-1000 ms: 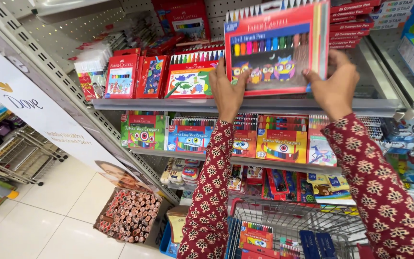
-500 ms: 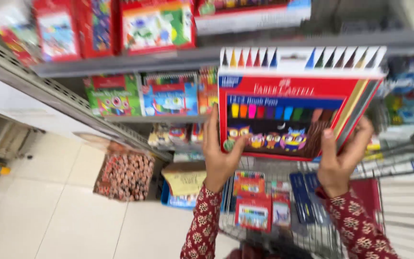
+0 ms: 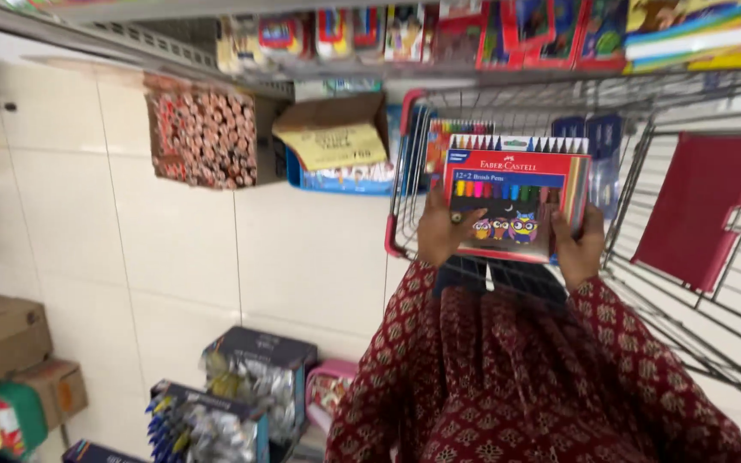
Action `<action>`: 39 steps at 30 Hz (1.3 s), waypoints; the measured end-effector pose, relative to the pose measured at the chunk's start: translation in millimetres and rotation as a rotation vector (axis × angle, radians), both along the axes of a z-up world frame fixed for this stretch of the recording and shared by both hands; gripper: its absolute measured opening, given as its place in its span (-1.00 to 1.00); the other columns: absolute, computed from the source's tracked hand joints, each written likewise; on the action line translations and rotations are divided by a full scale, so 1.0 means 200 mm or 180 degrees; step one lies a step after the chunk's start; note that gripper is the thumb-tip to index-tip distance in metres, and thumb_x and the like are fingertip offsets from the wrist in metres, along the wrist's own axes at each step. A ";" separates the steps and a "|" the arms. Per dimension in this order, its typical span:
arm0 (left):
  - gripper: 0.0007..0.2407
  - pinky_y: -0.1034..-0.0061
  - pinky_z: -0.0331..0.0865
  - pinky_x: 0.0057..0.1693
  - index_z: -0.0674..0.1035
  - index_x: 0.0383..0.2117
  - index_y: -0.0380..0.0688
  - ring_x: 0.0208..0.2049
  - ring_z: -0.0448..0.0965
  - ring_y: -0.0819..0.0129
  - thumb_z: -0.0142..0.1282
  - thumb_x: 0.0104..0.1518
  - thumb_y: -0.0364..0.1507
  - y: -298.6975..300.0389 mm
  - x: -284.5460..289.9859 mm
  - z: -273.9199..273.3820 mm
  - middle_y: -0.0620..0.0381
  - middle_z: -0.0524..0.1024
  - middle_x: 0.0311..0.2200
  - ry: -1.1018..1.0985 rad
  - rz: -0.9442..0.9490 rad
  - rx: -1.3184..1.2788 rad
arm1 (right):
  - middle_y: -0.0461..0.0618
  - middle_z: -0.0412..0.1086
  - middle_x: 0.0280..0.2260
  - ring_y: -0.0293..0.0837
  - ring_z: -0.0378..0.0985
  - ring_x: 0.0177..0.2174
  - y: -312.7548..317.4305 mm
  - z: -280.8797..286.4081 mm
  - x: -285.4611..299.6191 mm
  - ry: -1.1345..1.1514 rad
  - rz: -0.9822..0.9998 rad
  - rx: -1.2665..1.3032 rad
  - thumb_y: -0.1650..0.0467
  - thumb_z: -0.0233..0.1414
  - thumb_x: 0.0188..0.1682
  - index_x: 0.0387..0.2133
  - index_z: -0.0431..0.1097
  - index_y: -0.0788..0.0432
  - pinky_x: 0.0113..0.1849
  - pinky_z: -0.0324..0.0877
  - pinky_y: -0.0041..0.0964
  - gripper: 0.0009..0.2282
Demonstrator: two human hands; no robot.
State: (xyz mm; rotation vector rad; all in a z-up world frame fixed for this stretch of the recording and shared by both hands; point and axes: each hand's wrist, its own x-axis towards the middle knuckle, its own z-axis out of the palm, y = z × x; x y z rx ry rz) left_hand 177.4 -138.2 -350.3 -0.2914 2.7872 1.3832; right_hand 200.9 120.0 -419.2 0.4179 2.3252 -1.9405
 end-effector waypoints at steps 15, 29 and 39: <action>-0.12 0.03 0.54 -0.05 0.05 0.28 -0.34 -0.09 0.61 -0.23 0.42 -0.08 -0.21 0.15 0.12 -0.89 -0.39 0.41 0.05 -0.1961 -0.0625 -0.0208 | 0.15 0.49 -0.34 -0.05 0.55 -0.39 0.34 -1.01 0.40 -0.1569 0.0193 0.1039 0.24 0.28 0.00 0.03 0.28 0.33 -0.34 0.44 -0.16 -0.50; -0.30 0.11 0.57 -0.04 0.18 0.19 -0.37 -0.10 0.63 -0.22 0.32 0.03 -0.21 0.32 0.16 -1.16 -0.37 0.49 -0.03 -0.2042 -0.0812 -0.0140 | 0.30 0.48 -0.12 0.25 0.58 -0.14 0.47 -0.59 0.15 -0.1844 0.0771 0.2075 0.17 0.22 -0.02 0.13 0.20 0.25 -0.11 0.48 0.07 -0.43; -0.39 0.23 0.56 -0.02 0.38 0.21 -0.29 -0.14 0.69 -0.01 0.12 0.16 -0.06 0.27 0.03 -0.95 -0.19 0.66 -0.16 -0.1540 -0.0976 -0.0112 | 0.41 0.28 0.08 0.33 0.38 0.05 0.35 -0.27 0.08 -0.0848 0.1824 0.3192 0.15 0.02 0.11 0.29 0.06 0.32 -0.03 0.41 0.17 -0.38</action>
